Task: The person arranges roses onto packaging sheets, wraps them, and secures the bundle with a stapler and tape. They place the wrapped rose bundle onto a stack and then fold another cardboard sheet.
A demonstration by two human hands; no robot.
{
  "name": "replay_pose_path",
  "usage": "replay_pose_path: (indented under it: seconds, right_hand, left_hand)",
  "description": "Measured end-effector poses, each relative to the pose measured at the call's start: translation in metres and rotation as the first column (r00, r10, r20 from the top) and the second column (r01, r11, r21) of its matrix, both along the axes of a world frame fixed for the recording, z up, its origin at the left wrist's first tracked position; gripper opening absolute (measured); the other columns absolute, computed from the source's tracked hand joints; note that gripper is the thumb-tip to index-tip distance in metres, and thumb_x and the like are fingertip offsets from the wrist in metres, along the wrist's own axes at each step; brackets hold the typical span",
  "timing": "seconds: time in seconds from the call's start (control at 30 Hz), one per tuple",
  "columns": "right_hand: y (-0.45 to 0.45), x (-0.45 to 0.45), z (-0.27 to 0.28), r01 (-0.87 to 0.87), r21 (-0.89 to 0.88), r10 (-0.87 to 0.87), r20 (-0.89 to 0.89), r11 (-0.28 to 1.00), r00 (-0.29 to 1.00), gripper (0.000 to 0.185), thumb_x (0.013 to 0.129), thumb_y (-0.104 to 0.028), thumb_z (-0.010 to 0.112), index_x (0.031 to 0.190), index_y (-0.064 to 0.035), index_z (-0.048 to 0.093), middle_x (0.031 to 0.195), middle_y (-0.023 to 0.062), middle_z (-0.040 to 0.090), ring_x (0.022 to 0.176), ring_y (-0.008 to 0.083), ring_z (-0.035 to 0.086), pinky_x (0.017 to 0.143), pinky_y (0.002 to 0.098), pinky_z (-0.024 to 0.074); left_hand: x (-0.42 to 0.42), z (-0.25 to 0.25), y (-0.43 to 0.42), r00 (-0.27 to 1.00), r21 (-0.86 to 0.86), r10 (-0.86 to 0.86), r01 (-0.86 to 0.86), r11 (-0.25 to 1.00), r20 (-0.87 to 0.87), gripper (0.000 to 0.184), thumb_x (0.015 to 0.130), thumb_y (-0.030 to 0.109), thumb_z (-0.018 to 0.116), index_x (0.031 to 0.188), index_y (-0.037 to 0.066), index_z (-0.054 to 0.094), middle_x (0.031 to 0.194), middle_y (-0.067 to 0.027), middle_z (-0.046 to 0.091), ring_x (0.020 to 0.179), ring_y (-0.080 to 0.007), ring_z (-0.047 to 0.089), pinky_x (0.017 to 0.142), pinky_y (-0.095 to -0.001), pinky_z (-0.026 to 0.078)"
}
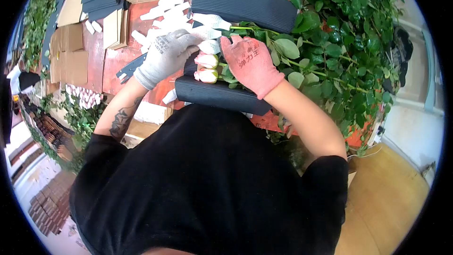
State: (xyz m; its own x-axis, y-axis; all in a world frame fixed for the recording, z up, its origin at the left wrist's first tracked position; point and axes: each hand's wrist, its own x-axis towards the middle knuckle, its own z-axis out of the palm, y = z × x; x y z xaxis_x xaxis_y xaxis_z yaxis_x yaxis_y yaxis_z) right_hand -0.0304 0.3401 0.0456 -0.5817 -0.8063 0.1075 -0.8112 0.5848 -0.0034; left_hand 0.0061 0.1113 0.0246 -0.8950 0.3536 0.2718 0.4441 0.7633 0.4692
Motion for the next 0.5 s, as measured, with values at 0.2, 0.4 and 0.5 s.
replay_pose_path:
  seconds: [0.2,0.4,0.5]
  right_hand:
    - [-0.001,-0.002,-0.004,0.051,-0.017,-0.049,0.096,0.999,0.994,0.021,0.083,-0.008,0.049,0.103,-0.0039,0.053,0.086,0.0112,0.062,0.077,0.0243,0.065,0.062,0.0334,0.0512]
    - [-0.001,0.003,-0.005,0.058,0.054,-0.060,0.043,0.997,0.997,0.027,0.084,-0.010,0.048,0.110,-0.0069,0.054,0.090,0.0089,0.061,0.077,0.0225,0.064,0.062,0.0322,0.0491]
    - [0.002,0.003,-0.010,-0.021,0.011,0.021,-0.055,1.000,0.998,0.031,0.084,-0.012,0.048,0.113,-0.0087,0.057,0.094,0.0074,0.061,0.077,0.0214,0.063,0.061,0.0315,0.0475]
  left_hand:
    - [-0.001,0.017,-0.019,1.000,-0.018,-0.021,0.021,1.000,0.008,0.015,0.077,0.008,0.067,0.092,0.007,0.065,0.081,-0.0086,0.063,0.076,-0.0268,0.063,0.068,-0.0356,0.049]
    - [0.010,0.049,-0.058,0.973,-0.352,0.029,-0.110,0.930,-0.228,0.024,0.080,0.009,0.060,0.103,0.005,0.064,0.096,-0.0114,0.062,0.085,-0.0286,0.062,0.074,-0.0393,0.050]
    - [0.026,0.079,0.021,0.969,-0.287,-0.076,0.144,0.947,0.235,0.052,0.079,0.027,0.064,0.122,0.000,0.054,0.125,-0.0179,0.053,0.115,-0.0334,0.051,0.097,-0.0438,0.040]
